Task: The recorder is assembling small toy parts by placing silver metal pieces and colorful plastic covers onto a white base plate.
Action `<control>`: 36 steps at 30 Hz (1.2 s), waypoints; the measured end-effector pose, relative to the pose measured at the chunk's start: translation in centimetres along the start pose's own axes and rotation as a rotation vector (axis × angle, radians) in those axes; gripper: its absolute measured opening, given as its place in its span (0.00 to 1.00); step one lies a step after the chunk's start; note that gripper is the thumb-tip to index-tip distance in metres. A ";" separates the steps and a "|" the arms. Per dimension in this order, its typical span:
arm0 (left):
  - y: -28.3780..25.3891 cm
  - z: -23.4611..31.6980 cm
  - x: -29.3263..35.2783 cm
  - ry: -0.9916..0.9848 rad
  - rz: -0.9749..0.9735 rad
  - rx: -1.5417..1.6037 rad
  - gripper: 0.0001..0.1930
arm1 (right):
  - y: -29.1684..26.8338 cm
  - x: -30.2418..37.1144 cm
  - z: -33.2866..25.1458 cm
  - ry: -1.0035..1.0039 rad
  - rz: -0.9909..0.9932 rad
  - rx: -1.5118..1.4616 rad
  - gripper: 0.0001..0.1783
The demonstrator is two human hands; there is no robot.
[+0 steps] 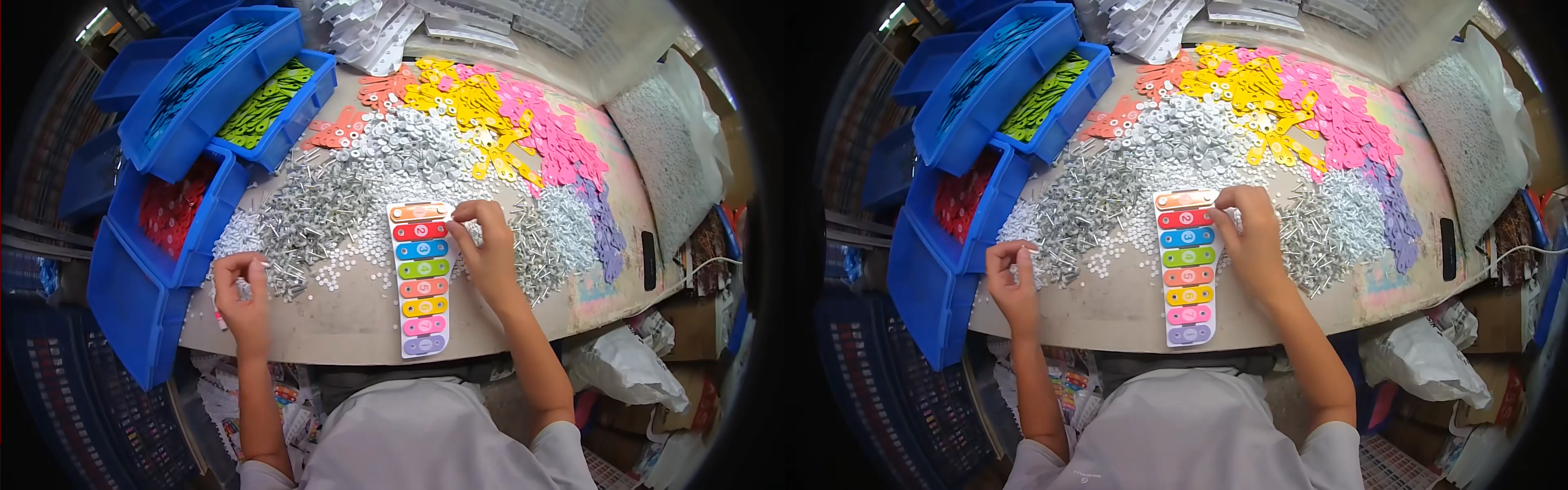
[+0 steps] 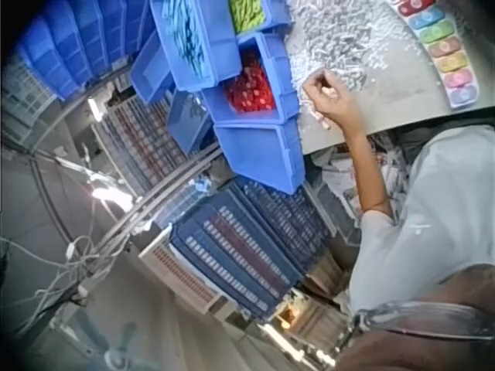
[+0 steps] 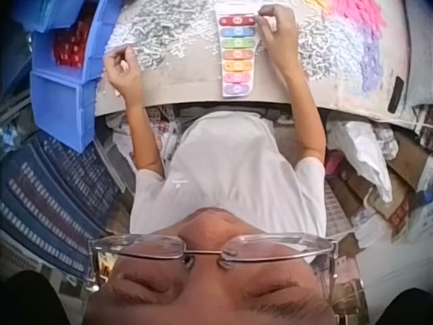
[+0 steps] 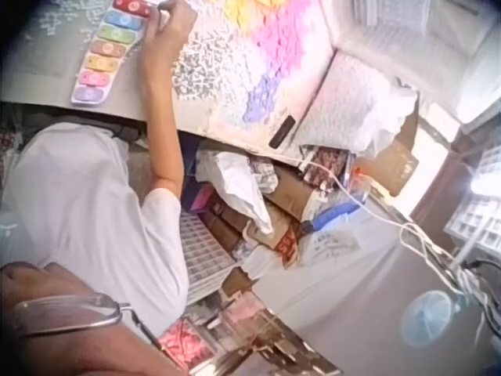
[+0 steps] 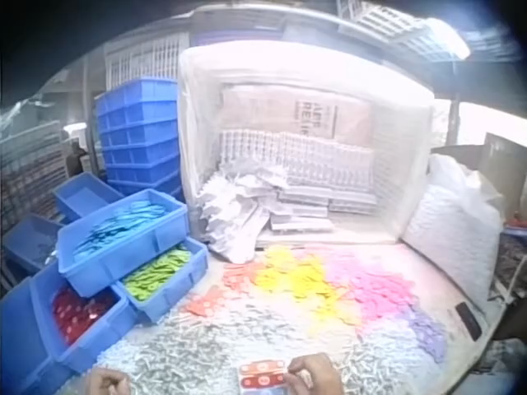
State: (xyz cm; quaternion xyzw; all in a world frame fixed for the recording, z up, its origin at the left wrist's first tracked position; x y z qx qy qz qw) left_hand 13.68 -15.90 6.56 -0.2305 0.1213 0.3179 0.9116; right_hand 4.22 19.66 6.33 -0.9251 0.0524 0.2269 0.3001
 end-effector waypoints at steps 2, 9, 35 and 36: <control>2.0 1.3 0.8 -0.080 -0.029 0.171 0.06 | 1.0 -0.2 0.6 0.040 -0.053 0.009 0.08; 9.2 2.3 2.1 -0.341 -0.559 0.439 0.07 | 2.0 0.3 0.6 -0.044 -0.112 0.093 0.09; 18.9 -0.3 1.4 -0.600 -0.974 0.205 0.30 | 2.9 -4.5 4.9 0.374 -0.856 0.214 0.36; 19.1 -0.1 1.5 -0.602 -0.974 0.205 0.30 | 3.1 -4.4 5.0 0.404 -0.922 0.211 0.41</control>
Point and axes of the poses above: each hand's wrist, its own x-axis away from the middle knuckle, its own y-axis out of the palm, z = x × y, the point moved 6 cm from there along -x, towards the middle knuckle, and after that the axes turned 6 degrees about z, right-handed, at the moved point
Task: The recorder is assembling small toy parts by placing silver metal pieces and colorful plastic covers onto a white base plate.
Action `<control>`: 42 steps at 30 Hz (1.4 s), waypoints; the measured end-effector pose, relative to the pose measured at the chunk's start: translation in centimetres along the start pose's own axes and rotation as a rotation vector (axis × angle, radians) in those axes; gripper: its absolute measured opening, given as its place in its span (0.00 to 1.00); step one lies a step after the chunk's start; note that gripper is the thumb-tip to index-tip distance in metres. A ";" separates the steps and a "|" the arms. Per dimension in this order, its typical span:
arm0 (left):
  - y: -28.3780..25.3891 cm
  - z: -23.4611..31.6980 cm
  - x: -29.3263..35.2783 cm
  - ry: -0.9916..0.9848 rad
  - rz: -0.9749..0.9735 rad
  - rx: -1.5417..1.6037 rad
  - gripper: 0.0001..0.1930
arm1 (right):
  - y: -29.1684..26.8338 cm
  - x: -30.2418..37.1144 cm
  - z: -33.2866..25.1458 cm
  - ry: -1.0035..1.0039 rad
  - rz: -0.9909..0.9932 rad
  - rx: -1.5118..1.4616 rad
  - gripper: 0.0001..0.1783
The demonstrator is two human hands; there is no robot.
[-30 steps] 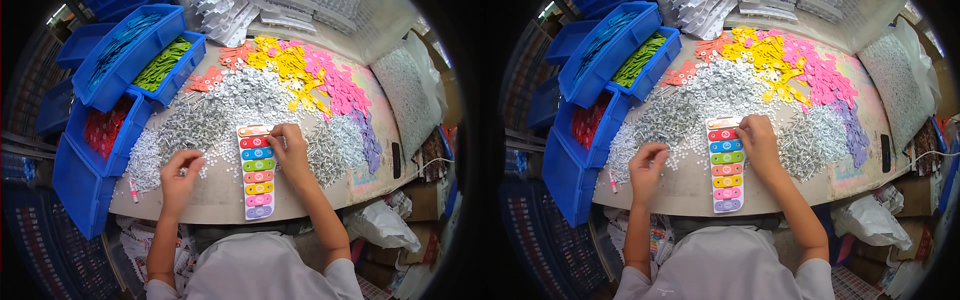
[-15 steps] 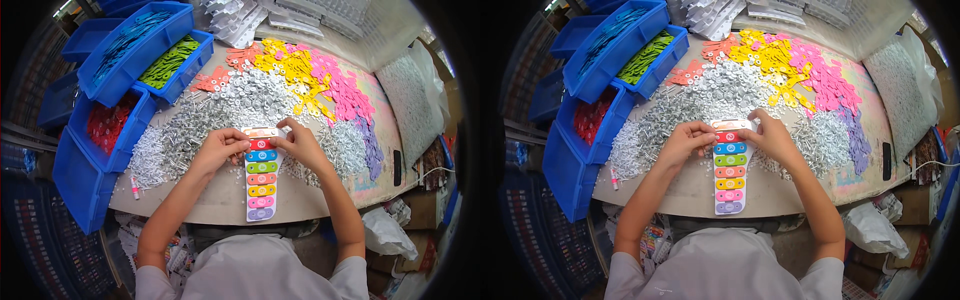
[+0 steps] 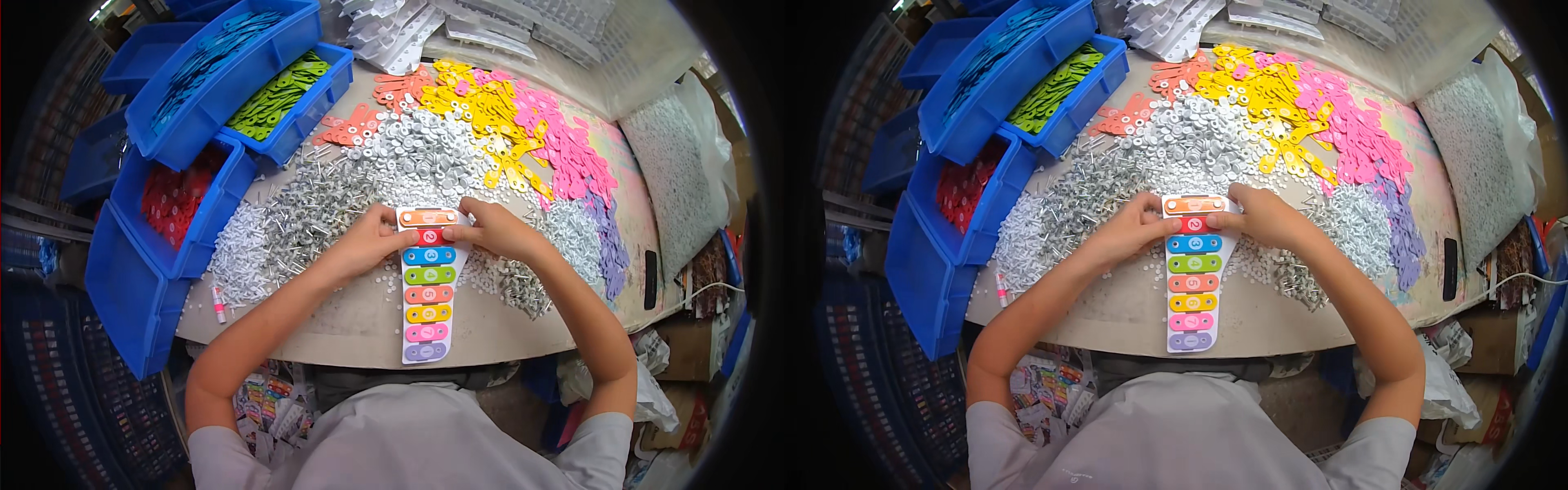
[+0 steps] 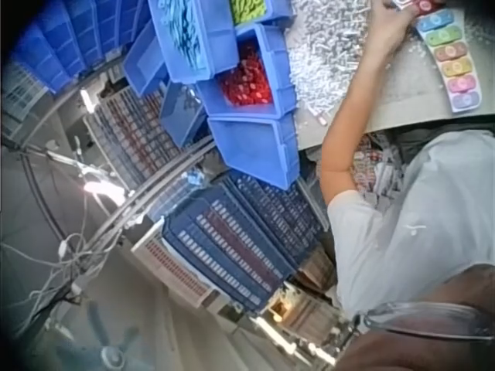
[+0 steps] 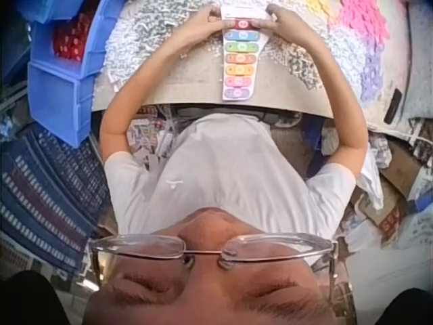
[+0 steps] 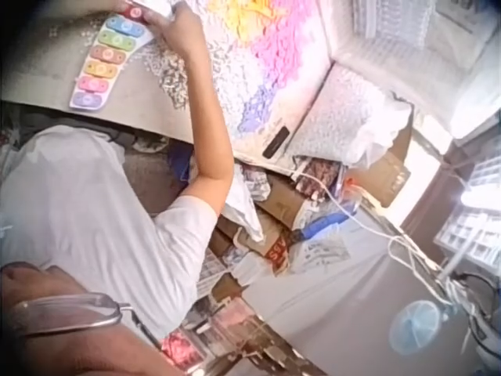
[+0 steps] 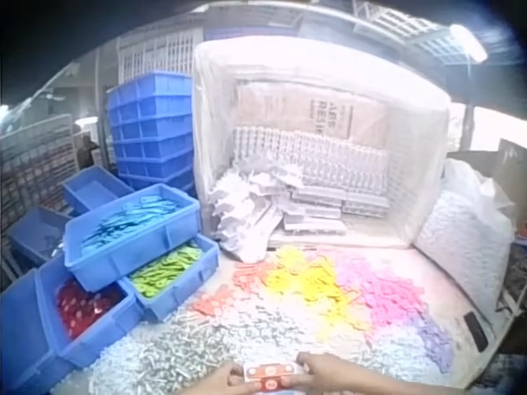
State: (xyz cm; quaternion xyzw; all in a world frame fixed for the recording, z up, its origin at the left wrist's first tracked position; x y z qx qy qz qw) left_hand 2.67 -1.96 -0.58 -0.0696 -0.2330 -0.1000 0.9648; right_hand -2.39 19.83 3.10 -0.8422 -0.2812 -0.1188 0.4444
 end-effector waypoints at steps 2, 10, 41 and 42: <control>0.9 0.0 0.0 -0.089 -0.072 0.096 0.23 | -0.1 -0.1 -0.2 0.027 -0.044 -0.010 0.41; 0.7 -0.1 -1.0 -0.064 -0.086 0.120 0.18 | 0.2 -1.3 0.3 -0.048 -0.083 0.084 0.40; -14.7 -2.3 13.6 0.573 0.998 -1.003 0.06 | -6.1 14.9 15.9 0.070 1.069 0.469 0.09; -14.6 -2.3 13.6 0.575 0.996 -1.003 0.06 | -6.2 14.9 15.9 0.063 1.070 0.472 0.08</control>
Point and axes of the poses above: each hand's wrist, its own x-axis away from the middle knuckle, its own y-axis out of the palm, z = x × y, the point moved 6 cm from there along -x, towards the middle knuckle, and after that the axes turned 6 degrees about z, right-handed, at the moved point
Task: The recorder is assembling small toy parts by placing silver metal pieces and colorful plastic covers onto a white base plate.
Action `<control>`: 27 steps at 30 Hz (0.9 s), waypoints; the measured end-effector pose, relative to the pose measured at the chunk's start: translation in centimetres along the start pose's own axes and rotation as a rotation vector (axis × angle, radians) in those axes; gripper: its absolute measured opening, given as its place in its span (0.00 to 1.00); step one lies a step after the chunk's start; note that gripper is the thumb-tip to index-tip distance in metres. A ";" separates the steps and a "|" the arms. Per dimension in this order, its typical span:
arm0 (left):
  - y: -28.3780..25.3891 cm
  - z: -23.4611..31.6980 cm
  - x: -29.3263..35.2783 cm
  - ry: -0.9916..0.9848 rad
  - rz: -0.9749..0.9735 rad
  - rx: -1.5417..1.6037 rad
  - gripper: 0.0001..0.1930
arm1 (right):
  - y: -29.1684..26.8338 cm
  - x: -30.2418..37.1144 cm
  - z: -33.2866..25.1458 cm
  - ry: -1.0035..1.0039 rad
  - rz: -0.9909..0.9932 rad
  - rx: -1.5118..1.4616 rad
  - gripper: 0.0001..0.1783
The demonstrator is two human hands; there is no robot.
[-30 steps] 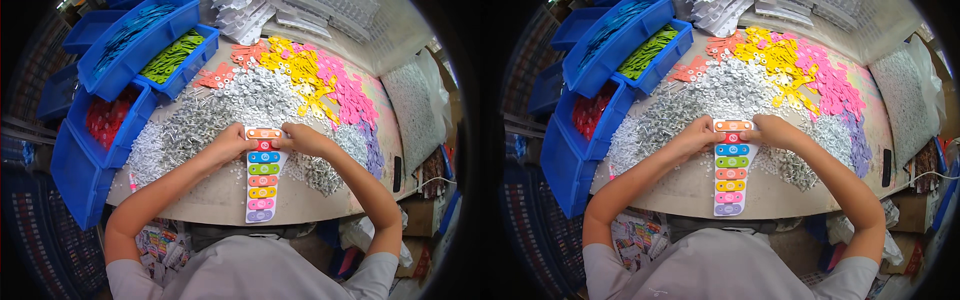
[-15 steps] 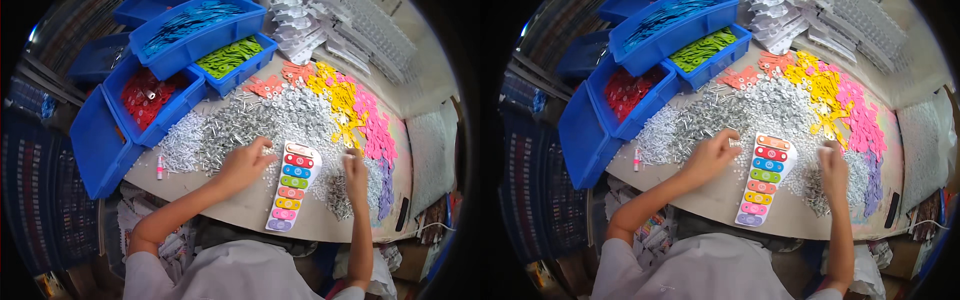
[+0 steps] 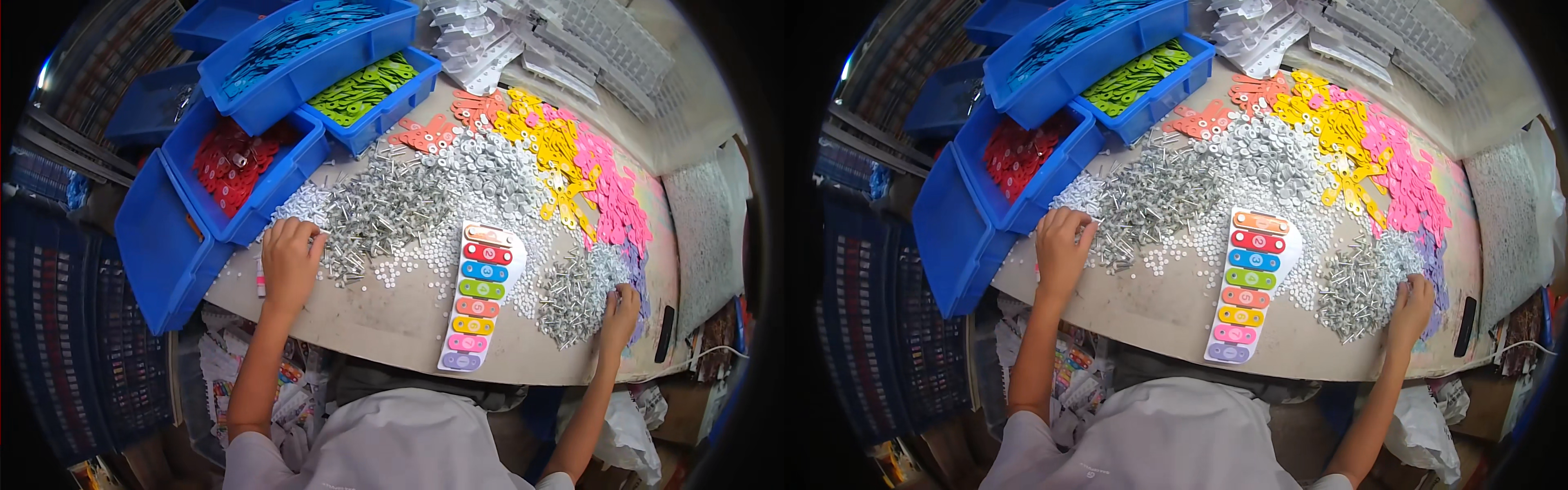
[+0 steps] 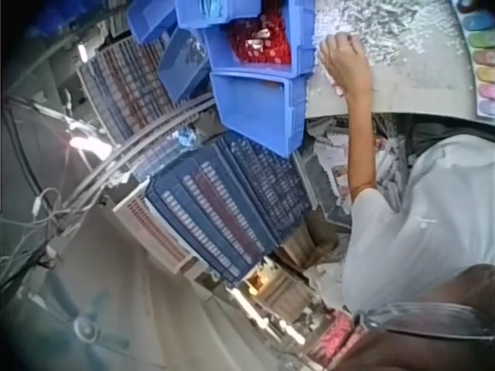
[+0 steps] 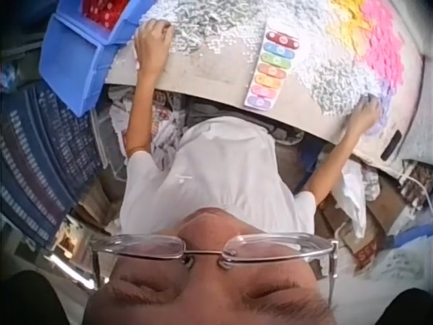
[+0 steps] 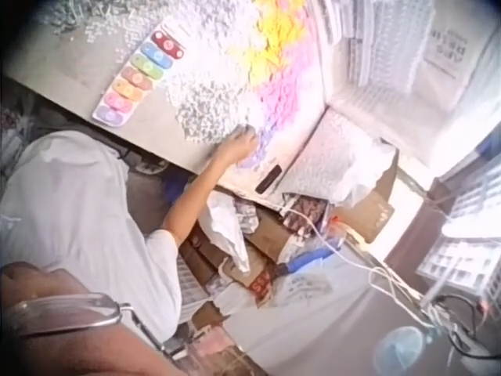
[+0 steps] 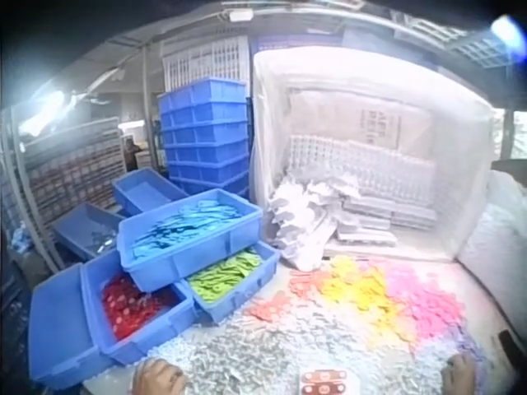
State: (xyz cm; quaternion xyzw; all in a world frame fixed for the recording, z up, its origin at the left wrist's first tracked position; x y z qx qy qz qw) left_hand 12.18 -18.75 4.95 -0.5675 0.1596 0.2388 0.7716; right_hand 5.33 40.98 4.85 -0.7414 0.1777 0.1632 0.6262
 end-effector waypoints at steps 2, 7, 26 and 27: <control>0.1 0.0 0.0 -0.005 -0.013 0.007 0.04 | -0.2 0.0 0.2 -0.007 0.004 0.000 0.08; -1.4 0.4 -0.4 -0.022 0.084 0.027 0.02 | -0.9 0.4 0.5 0.035 0.032 -0.056 0.07; 9.4 14.4 0.0 -0.610 -0.788 1.365 0.07 | 1.1 0.8 -22.1 -0.178 -0.127 -0.770 0.07; 9.8 14.8 0.1 -0.639 -0.834 1.479 0.08 | 1.4 1.1 -22.2 -0.178 -0.128 -0.771 0.07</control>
Point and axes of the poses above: each hand's wrist, its own x-axis away from the middle knuckle, its own y-axis out of the palm, z = x × y, the point moved 6 cm from there along -x, towards the middle knuckle, and after that the axes turned 6 degrees about z, right-handed, at the moved point
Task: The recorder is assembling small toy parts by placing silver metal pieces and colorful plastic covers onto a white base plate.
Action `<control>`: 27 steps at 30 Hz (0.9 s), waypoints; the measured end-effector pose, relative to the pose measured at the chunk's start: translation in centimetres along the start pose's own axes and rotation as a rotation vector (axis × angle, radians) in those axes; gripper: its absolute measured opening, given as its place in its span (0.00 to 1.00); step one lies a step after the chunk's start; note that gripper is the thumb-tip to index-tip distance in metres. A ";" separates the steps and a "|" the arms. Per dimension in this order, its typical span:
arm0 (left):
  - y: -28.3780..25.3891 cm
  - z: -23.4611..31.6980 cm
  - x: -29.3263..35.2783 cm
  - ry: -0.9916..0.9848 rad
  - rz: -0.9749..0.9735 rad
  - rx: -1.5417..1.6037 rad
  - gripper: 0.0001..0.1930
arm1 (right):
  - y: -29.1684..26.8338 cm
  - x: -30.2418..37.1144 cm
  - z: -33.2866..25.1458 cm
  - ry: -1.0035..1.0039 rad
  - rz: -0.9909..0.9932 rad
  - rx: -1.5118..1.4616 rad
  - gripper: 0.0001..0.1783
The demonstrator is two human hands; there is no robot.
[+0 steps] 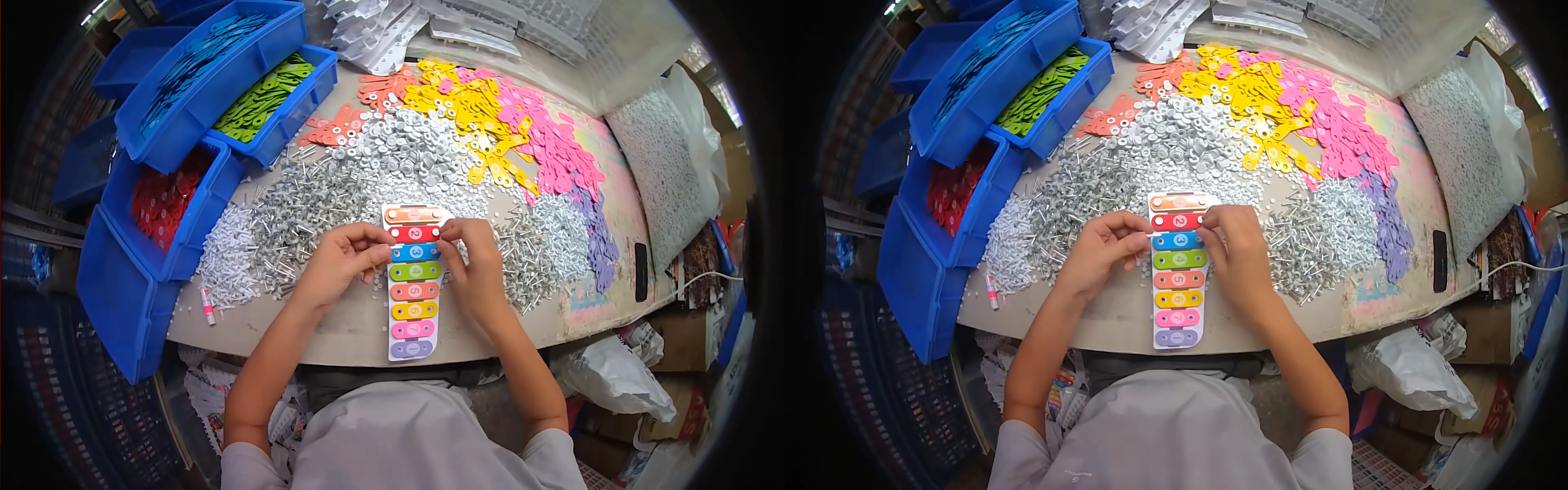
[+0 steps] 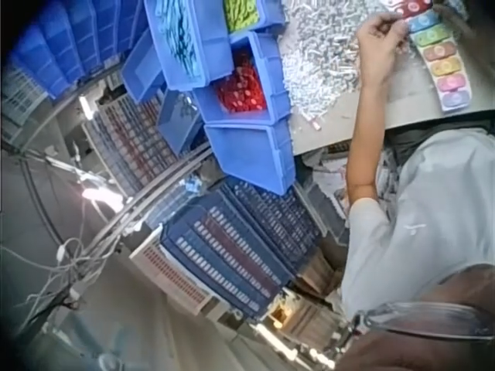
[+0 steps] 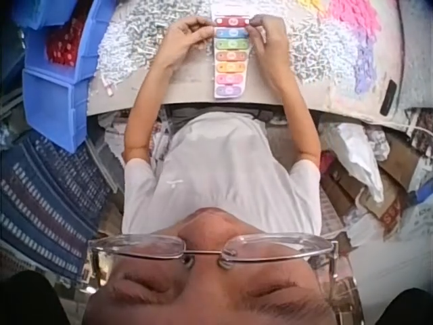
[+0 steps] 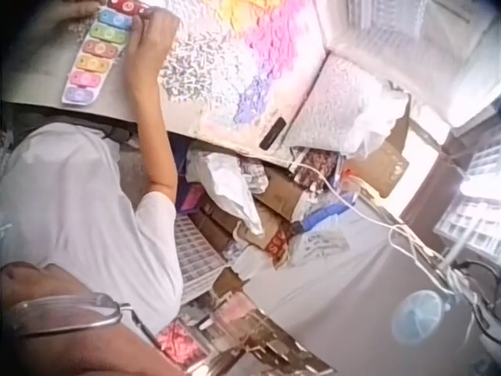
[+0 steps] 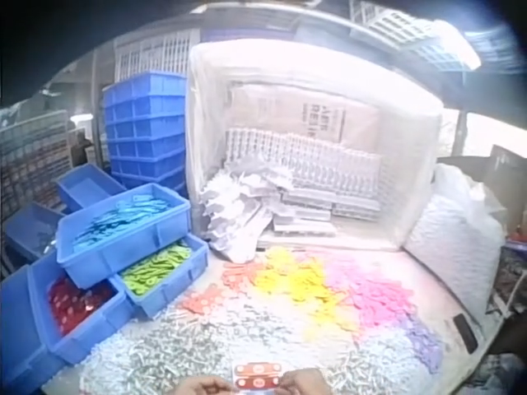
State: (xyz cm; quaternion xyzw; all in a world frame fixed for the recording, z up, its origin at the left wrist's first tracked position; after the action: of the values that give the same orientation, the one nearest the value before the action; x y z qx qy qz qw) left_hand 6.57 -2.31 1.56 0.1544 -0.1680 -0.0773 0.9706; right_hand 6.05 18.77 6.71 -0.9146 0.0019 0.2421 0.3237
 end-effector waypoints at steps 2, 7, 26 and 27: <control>0.1 -0.2 -0.1 -0.021 -0.007 0.034 0.09 | 0.8 0.5 0.8 0.074 -0.029 -0.005 0.09; -0.1 -0.9 -0.4 -0.040 -0.019 0.027 0.08 | 1.3 0.7 1.0 -0.047 -0.019 0.034 0.10; 0.2 -2.7 -2.8 -0.151 -0.030 -0.228 0.33 | 1.7 -2.0 5.5 0.616 -0.533 -0.115 0.38; 0.3 -2.9 -3.1 -0.128 -0.057 -0.115 0.33 | 2.1 -1.9 5.8 0.667 -0.608 -0.132 0.40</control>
State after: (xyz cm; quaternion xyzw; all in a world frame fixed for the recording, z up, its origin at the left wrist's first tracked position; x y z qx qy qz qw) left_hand 4.78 -0.57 -1.89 0.0979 -0.2203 -0.1239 0.9626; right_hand 1.52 20.26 2.45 -0.9203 -0.1779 -0.1721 0.3028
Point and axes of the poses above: each hand's wrist, its own x-axis away from the middle knuckle, its own y-axis out of the palm, z = x × y, the point moved 6 cm from there along -x, towards the middle knuckle, and after that the axes turned 6 degrees about z, right-handed, at the moved point
